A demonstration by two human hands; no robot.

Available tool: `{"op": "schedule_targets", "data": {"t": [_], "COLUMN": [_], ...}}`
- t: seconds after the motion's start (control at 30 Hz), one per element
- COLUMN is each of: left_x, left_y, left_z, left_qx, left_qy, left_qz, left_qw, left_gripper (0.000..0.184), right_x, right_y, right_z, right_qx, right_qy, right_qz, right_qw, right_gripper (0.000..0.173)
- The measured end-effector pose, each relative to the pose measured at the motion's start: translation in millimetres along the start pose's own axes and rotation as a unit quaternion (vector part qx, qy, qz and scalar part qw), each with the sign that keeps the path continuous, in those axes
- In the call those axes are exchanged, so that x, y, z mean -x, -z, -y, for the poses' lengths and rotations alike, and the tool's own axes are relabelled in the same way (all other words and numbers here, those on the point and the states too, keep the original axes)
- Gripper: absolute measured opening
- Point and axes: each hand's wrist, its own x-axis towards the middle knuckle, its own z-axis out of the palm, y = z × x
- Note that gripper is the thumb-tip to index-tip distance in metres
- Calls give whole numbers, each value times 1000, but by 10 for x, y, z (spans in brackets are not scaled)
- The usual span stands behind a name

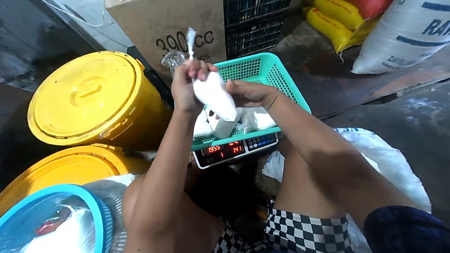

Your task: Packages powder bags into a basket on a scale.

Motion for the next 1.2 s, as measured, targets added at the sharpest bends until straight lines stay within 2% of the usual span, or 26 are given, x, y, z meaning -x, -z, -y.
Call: {"op": "schedule_targets", "data": {"t": [0.07,0.1,0.13,0.17,0.23,0.33,0.4,0.47,0.57,0.67,0.77,0.97,1.1,1.2], "left_x": [-20,-21,-25,-26,-13,6,-6,-19,-28,-37,-26,22,8,-3], "left_y": [-12,-18,-17,-12,-2,-62,-52,13,93,111,95,119,121,62], "left_z": [-59,-86,-112,-143,-199,-223,-150,-105,-94,-111,-115,-35,8,3], "left_qx": [37,-10,-98,-202,-358,-380,-378,-380,-399,-398,-386,-348,-295,-283], "left_qy": [-15,-18,-16,0,63,160,142,107,64,55,56,38,54,37], "left_qz": [-42,-67,-80,-75,-31,6,-10,-9,16,50,42,19,60,-7], "left_qw": [998,998,992,976,931,911,915,919,915,915,920,937,952,958], "left_gripper": [52,51,49,51,58,40,25,19,21,27,41,24,29,29], "right_x": [-28,-43,-54,-61,-110,-171,-121,-46,54,64,15,47,18,-20], "right_y": [-118,-159,-182,-185,-160,-93,-58,3,117,107,82,57,57,38], "right_z": [31,57,84,109,143,162,205,256,292,277,222,300,250,217], "right_qx": [-11,0,22,54,112,138,187,232,242,248,248,245,271,283], "right_qy": [28,41,54,69,98,119,103,101,98,114,146,113,162,162], "right_qz": [-3,-39,-92,-150,-275,-392,-389,-342,-302,-330,-351,-302,-337,-337], "right_qw": [1000,998,994,985,950,902,896,905,917,904,891,914,887,883], "right_gripper": [21,16,16,25,39,37,35,31,27,24,21,22,24,23]}}
